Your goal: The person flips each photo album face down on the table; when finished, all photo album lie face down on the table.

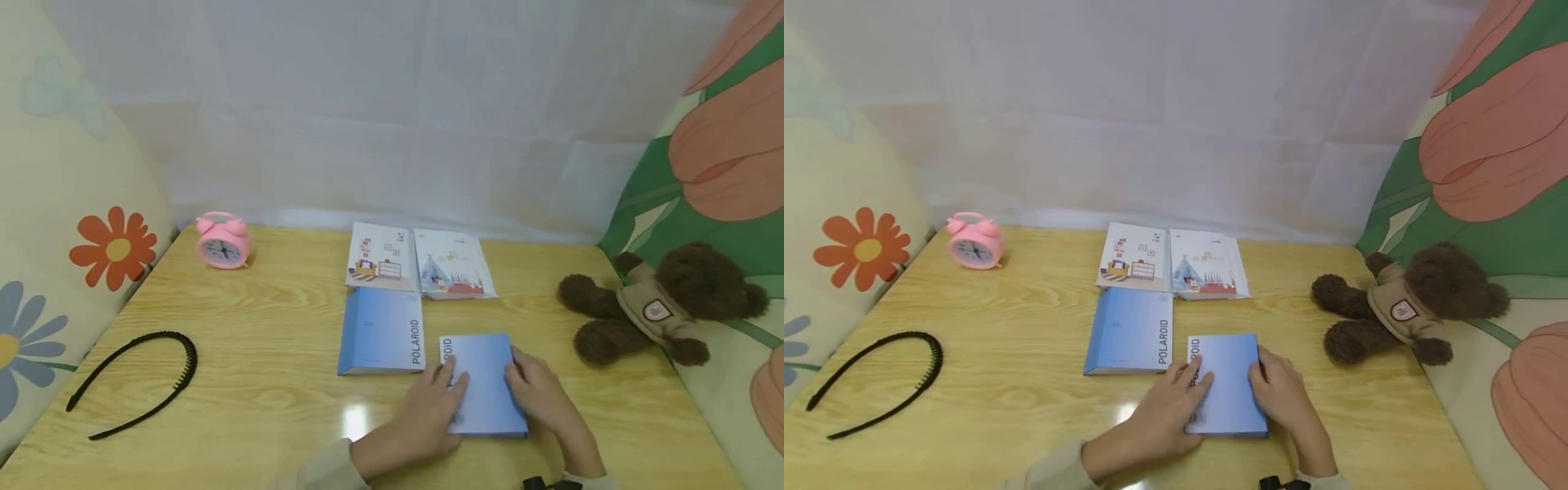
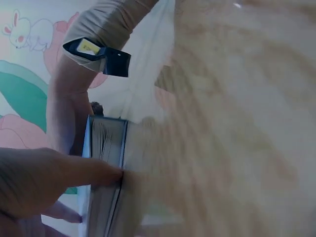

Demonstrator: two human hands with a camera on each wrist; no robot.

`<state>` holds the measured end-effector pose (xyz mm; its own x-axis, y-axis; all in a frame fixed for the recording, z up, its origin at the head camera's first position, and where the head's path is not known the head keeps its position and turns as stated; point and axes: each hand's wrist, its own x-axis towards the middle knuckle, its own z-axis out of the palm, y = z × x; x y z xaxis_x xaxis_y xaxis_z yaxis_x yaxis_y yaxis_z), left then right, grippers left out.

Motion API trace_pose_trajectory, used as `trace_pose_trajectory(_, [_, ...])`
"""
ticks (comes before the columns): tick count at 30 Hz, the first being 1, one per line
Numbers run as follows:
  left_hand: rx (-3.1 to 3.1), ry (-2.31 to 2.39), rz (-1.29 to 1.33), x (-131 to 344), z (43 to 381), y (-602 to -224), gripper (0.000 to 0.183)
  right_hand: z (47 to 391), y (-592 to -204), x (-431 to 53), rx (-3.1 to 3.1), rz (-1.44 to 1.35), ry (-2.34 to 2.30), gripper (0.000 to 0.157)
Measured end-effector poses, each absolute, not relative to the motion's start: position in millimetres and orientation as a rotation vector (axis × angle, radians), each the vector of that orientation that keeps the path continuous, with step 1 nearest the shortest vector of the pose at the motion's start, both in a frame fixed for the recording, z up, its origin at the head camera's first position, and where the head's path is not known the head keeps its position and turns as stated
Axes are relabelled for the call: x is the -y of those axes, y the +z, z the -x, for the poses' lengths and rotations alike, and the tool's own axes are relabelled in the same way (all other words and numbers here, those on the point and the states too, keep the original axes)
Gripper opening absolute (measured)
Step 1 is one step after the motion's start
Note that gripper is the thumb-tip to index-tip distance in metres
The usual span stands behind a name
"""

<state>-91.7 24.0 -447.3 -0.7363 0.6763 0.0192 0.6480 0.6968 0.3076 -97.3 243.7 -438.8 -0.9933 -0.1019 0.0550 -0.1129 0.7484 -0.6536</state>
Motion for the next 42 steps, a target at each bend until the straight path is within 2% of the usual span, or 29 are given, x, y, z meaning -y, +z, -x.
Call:
trace_pose_trajectory(5, [-2.774,0.597,-1.076,1.4,101.3,-432.5,0.1,112.3,-416.1,-229.0,2.973,-0.138,0.949,0.056])
trace_pose_trajectory(9, [-2.812,0.819,-0.882,35.7,119.5,-419.7,0.107,137.7,-404.4,-197.2,2.978,-0.25,0.944,0.064])
trace_pose_trajectory(16, [-2.856,1.056,-0.504,86.0,149.5,-429.6,0.126,181.1,-408.9,-135.7,3.096,-0.465,0.984,0.069])
trace_pose_trajectory(22, [-2.74,1.162,-0.408,99.6,159.0,-442.0,0.14,197.4,-422.2,-111.4,3.195,-0.415,0.91,0.076])
trace_pose_trajectory(25, [-2.704,1.197,-0.406,100.5,160.0,-445.4,0.14,199.6,-426.9,-104.4,3.207,-0.345,0.907,0.081])
trace_pose_trajectory(30, [-2.729,1.107,-0.379,98.2,157.4,-447.5,0.13,199.4,-431.2,-98.0,3.215,-0.342,0.835,0.085])
trace_pose_trajectory(35, [-2.762,1.071,-0.404,96.6,149.9,-445.6,0.123,196.7,-431.4,-98.0,3.193,-0.366,0.771,0.081])
trace_pose_trajectory(42, [-2.772,1.094,-0.487,100.8,128.4,-444.1,0.122,178.5,-428.7,-97.8,3.214,-0.427,0.678,0.077])
